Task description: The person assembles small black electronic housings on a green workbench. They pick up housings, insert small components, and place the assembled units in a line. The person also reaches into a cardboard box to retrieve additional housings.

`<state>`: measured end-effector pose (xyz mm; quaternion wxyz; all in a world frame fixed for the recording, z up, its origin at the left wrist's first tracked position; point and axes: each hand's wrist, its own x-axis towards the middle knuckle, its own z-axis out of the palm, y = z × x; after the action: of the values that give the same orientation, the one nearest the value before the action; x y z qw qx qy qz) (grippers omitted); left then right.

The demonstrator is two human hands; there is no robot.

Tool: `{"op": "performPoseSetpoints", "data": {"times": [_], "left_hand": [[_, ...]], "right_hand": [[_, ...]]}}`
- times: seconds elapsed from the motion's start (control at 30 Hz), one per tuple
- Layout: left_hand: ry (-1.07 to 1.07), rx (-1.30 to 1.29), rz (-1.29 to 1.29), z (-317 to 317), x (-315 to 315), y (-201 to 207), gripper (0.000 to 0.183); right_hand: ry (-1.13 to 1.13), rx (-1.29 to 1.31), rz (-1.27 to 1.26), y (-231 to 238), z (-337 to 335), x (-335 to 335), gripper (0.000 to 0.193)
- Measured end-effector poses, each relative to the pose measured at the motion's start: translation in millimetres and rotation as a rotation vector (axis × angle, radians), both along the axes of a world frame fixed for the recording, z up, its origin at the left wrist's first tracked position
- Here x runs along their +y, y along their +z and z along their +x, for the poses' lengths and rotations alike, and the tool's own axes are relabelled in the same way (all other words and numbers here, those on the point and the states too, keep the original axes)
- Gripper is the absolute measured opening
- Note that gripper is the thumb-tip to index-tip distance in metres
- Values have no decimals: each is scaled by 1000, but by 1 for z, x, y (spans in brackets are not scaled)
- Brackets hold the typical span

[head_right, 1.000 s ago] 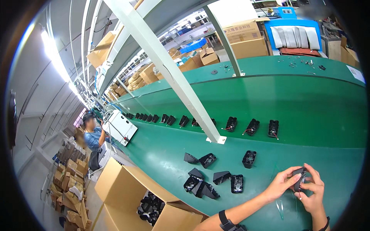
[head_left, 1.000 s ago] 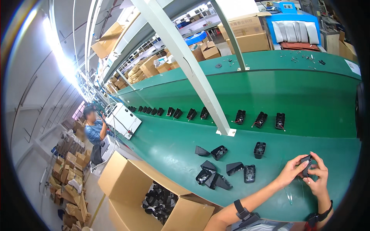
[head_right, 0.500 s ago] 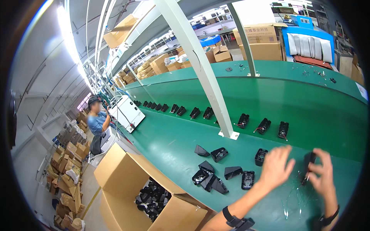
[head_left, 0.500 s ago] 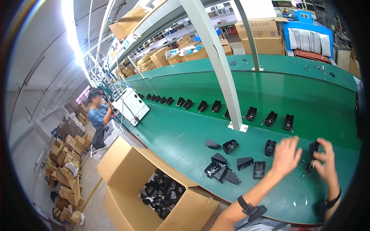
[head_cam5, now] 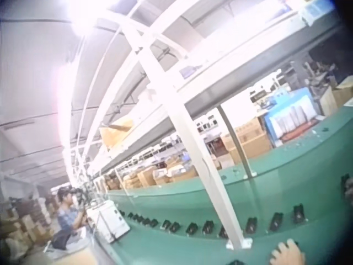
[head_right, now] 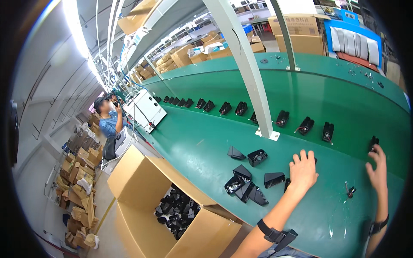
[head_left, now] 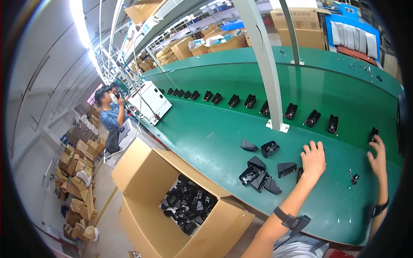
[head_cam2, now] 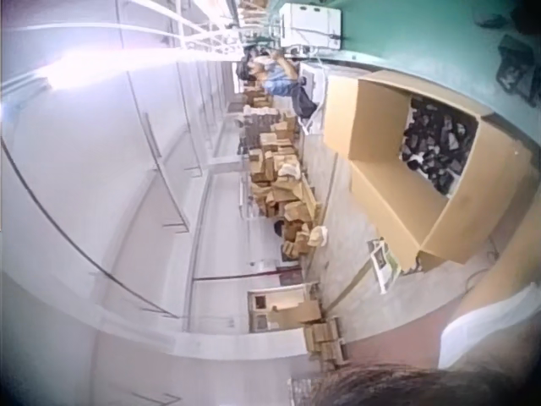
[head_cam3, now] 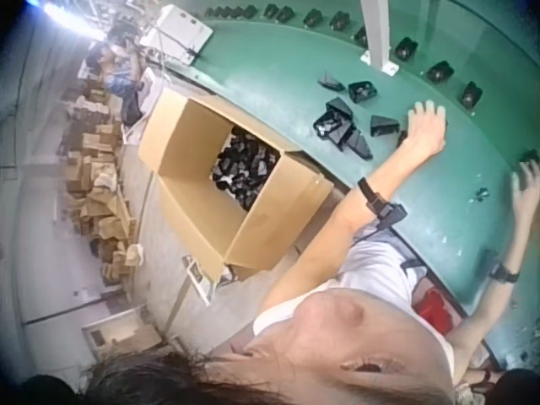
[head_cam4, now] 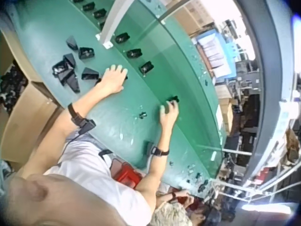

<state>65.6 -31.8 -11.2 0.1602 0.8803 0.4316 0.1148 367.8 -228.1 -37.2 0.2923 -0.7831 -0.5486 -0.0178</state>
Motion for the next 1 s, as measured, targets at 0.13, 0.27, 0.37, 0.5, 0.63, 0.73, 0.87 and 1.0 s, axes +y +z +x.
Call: {"op": "performPoseSetpoints", "data": {"times": [0.13, 0.27, 0.37, 0.5, 0.63, 0.73, 0.87, 1.0], "left_hand": [[-146, -68, 75, 19, -12, -11, 59], [-293, -182, 57, 27, -23, -25, 55], [-372, -198, 28, 32, -35, -29, 60], [-397, -228, 1, 34, -40, -19, 63], [-387, -404, -158, 36, -44, -17, 58], [-464, -556, -247, 36, -52, -11, 57], [-554, -641, -429, 38, -65, -7, 57], [-636, -570, -447, 38, -73, -6, 39]], "right_hand": [[182, 190, -207, 34, -129, -20, 75], [174, 57, -208, 29, -168, -5, 75], [191, 47, -124, 36, -173, -3, 56], [78, 136, -19, 37, -171, -13, 30], [12, 244, 89, 21, -147, -18, 17], [-91, 378, 164, 23, -140, -19, 13], [-114, 759, 382, 19, -122, -23, 8], [-82, 784, 516, 19, -119, -28, 8]]}}
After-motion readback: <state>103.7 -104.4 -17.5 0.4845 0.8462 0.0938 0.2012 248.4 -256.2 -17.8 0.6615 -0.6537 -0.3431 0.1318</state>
